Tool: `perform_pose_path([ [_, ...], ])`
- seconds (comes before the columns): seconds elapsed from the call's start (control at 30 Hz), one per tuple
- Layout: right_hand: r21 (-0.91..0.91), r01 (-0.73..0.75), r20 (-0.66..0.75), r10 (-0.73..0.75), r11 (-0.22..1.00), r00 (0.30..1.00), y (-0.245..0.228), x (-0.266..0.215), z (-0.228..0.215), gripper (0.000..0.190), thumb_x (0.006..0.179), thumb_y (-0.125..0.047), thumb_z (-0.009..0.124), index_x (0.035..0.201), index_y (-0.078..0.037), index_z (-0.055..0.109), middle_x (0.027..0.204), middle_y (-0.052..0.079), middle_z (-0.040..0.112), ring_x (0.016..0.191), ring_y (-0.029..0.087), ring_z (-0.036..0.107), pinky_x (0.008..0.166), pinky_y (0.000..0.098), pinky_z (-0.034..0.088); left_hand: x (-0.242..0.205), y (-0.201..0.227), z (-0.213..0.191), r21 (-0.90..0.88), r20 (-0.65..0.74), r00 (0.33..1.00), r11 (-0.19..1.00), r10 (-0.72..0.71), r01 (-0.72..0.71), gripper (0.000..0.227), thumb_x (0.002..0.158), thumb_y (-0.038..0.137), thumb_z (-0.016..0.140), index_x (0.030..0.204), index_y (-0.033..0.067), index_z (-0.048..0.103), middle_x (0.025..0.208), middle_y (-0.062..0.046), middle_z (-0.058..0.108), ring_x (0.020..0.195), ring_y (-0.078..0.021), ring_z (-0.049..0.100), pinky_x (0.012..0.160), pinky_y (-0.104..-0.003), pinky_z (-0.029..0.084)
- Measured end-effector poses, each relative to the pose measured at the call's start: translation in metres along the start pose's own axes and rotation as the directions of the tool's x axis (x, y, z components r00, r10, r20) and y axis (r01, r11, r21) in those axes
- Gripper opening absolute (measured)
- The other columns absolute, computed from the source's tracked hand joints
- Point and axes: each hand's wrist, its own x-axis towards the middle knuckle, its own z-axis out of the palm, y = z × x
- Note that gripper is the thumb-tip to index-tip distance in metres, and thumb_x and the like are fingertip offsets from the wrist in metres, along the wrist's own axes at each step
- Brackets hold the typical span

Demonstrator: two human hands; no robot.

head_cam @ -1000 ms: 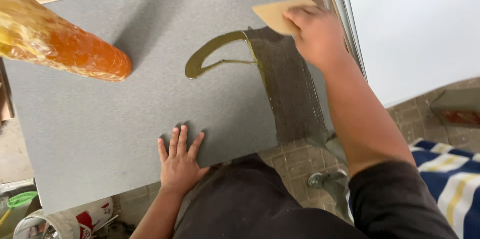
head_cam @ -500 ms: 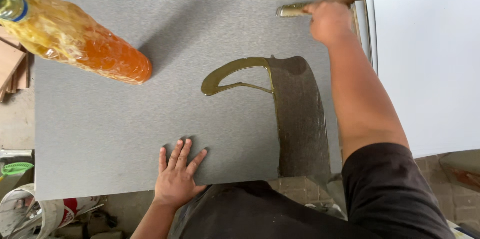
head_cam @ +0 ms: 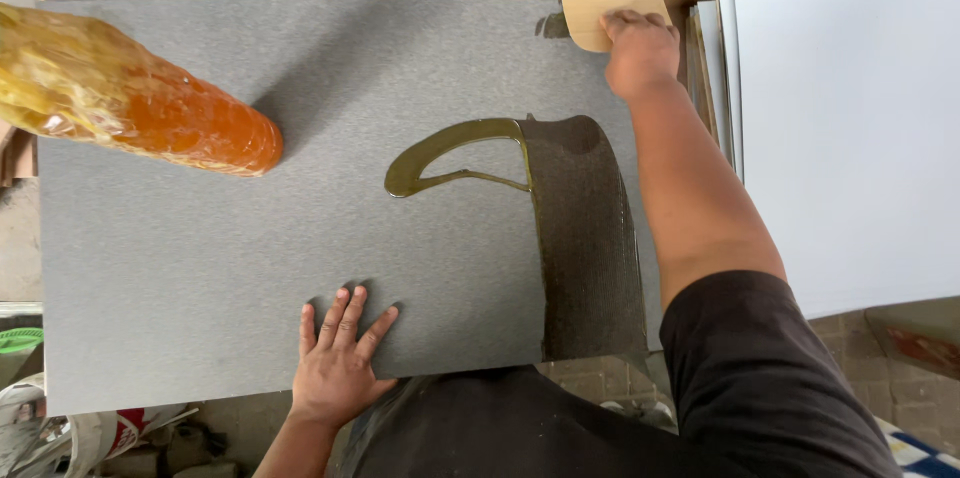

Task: The person applies liquid adhesive from a bottle onto a laminate sheet and spreads it across the surface with a scraper by hand.

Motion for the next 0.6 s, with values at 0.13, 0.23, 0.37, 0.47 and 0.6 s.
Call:
perform_pose_path([
  [0.13, -0.007, 0.021, -0.049, -0.022, 1.000, 0.999, -0.001, -0.008, -0.010, 0.078, 0.078, 0.011, 0.061, 0.149, -0.020, 0.057, 0.143, 0.007, 0.061, 0.125, 0.037, 0.051, 0.099, 0.0514, 0.043, 0.004, 0.002, -0.009, -0.019, -0.073, 0.997, 1.000, -0.012, 0.011, 0.098, 0.059, 0.079, 0.070, 0.146, 0.0397, 0.052, 0.167, -0.008, 0.035, 0.157, -0.0279, 0.029, 0.127, -0.065, 0.016],
  [0.23, -0.078, -0.024, 0.080, 0.030, 0.997, 0.996, -0.005, -0.013, -0.028, 0.072, 0.076, 0.008, 0.059, 0.138, -0.029, 0.064, 0.132, 0.006, 0.068, 0.125, 0.036, 0.053, 0.098, 0.0484, 0.046, 0.001, 0.002, -0.007, 0.004, -0.025, 0.999, 1.000, 0.022, -0.022, 0.114, 0.049, 0.077, 0.076, 0.152, 0.0406, 0.042, 0.172, -0.007, 0.023, 0.160, -0.0267, 0.019, 0.127, -0.065, 0.013],
  [0.37, -0.129, -0.095, 0.147, 0.114, 0.987, 0.983, -0.009, -0.013, -0.040, 0.079, 0.083, 0.006, 0.057, 0.150, -0.036, 0.054, 0.140, 0.003, 0.064, 0.121, 0.026, 0.061, 0.072, 0.0441, 0.058, 0.002, 0.002, -0.005, -0.020, -0.053, 0.999, 1.000, 0.008, -0.009, 0.102, 0.059, 0.082, 0.070, 0.150, 0.0399, 0.047, 0.171, -0.006, 0.026, 0.160, -0.0258, 0.020, 0.128, -0.065, 0.013],
  [0.47, -0.104, -0.066, 0.193, 0.085, 0.992, 0.978, -0.007, -0.024, -0.054, 0.080, 0.082, 0.009, 0.052, 0.149, -0.035, 0.057, 0.144, 0.005, 0.062, 0.116, 0.031, 0.065, 0.078, 0.0437, 0.056, 0.003, 0.001, -0.004, -0.019, -0.015, 1.000, 1.000, 0.001, -0.002, 0.104, 0.057, 0.080, 0.072, 0.150, 0.0403, 0.046, 0.172, -0.006, 0.024, 0.161, -0.0261, 0.018, 0.127, -0.066, 0.012],
  [0.6, -0.061, -0.191, 0.414, 0.199, 0.980, 0.888, -0.020, -0.064, -0.089, 0.082, 0.087, 0.012, 0.042, 0.153, -0.036, 0.051, 0.161, 0.007, 0.044, 0.132, 0.038, 0.056, 0.084, 0.0483, 0.058, 0.001, 0.000, -0.002, -0.002, 0.006, 1.000, 1.000, 0.004, -0.004, 0.110, 0.054, 0.082, 0.074, 0.151, 0.0395, 0.045, 0.172, -0.006, 0.025, 0.161, -0.0264, 0.019, 0.128, -0.067, 0.012],
])
